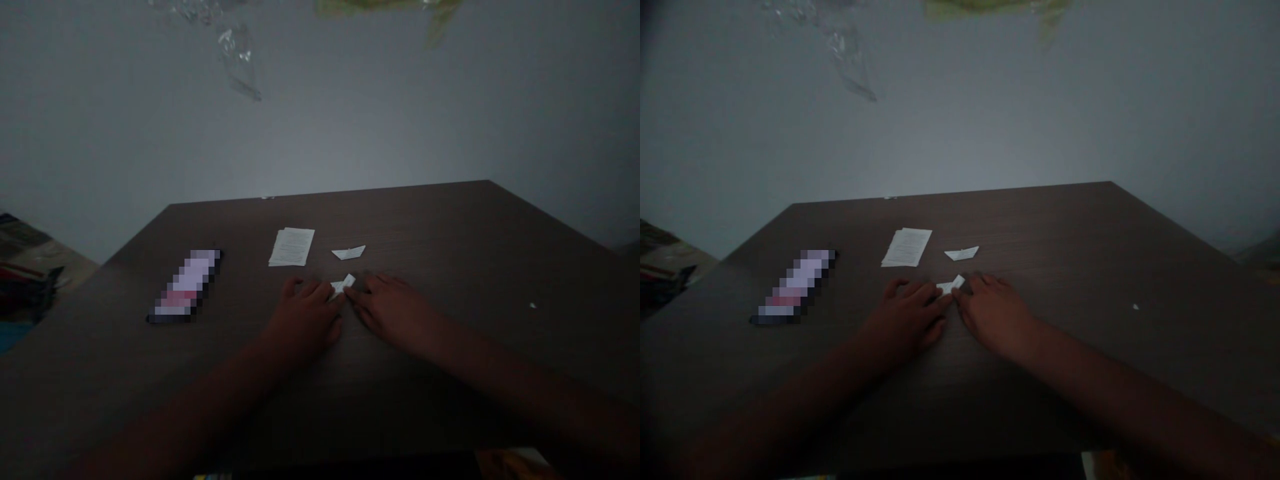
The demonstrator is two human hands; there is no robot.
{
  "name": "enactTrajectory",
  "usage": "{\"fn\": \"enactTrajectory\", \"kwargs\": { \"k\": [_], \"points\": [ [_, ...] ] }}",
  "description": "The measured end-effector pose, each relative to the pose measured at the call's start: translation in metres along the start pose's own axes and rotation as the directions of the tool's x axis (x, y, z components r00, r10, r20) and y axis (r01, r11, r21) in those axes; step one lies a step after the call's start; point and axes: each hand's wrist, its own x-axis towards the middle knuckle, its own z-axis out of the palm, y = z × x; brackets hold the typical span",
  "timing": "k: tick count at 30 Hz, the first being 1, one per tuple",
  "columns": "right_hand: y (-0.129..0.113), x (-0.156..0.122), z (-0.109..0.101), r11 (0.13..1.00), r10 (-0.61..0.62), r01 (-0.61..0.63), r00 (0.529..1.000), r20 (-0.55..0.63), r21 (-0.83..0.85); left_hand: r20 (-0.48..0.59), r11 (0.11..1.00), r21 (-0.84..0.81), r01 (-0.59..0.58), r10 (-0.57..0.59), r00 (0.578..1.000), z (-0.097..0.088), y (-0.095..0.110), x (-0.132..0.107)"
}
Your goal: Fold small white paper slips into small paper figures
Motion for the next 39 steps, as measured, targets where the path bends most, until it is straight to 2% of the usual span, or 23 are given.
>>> {"fn": "enactTrajectory", "kwargs": {
  "k": [6,12,19,24,30,39],
  "points": [
    [0.007,0.001,0.004,1.0,-0.02,0.019,0.998,-0.061,-0.005,0.05,1.0,-0.024,-0.006,0.007,0.999,-0.003,0.001,0.0],
    [0.02,0.008,0.003,0.994,0.075,-0.082,0.993,-0.089,-0.07,0.039,0.999,-0.042,-0.027,0.028,0.999,-0.005,-0.002,-0.001],
    [0.026,0.011,0.006,0.996,0.082,-0.085,0.991,-0.109,-0.024,0.119,0.974,-0.221,-0.053,0.081,0.99,-0.017,-0.016,-0.004],
    [0.028,0.014,0.01,0.999,0.03,-0.025,0.991,-0.131,0.041,0.081,0.93,-0.359,-0.085,0.121,0.989,-0.008,-0.022,-0.002],
    [0.03,0.022,0.017,0.987,-0.018,0.039,0.99,-0.137,0.154,0.003,0.932,-0.357,-0.063,0.069,0.998,0.006,-0.022,0.003],
    [0.035,0.019,0.01,0.964,-0.092,0.112,0.991,-0.094,0.243,-0.018,0.96,-0.262,-0.1,0.099,0.995,0.007,-0.018,0.002]
  ]
}}
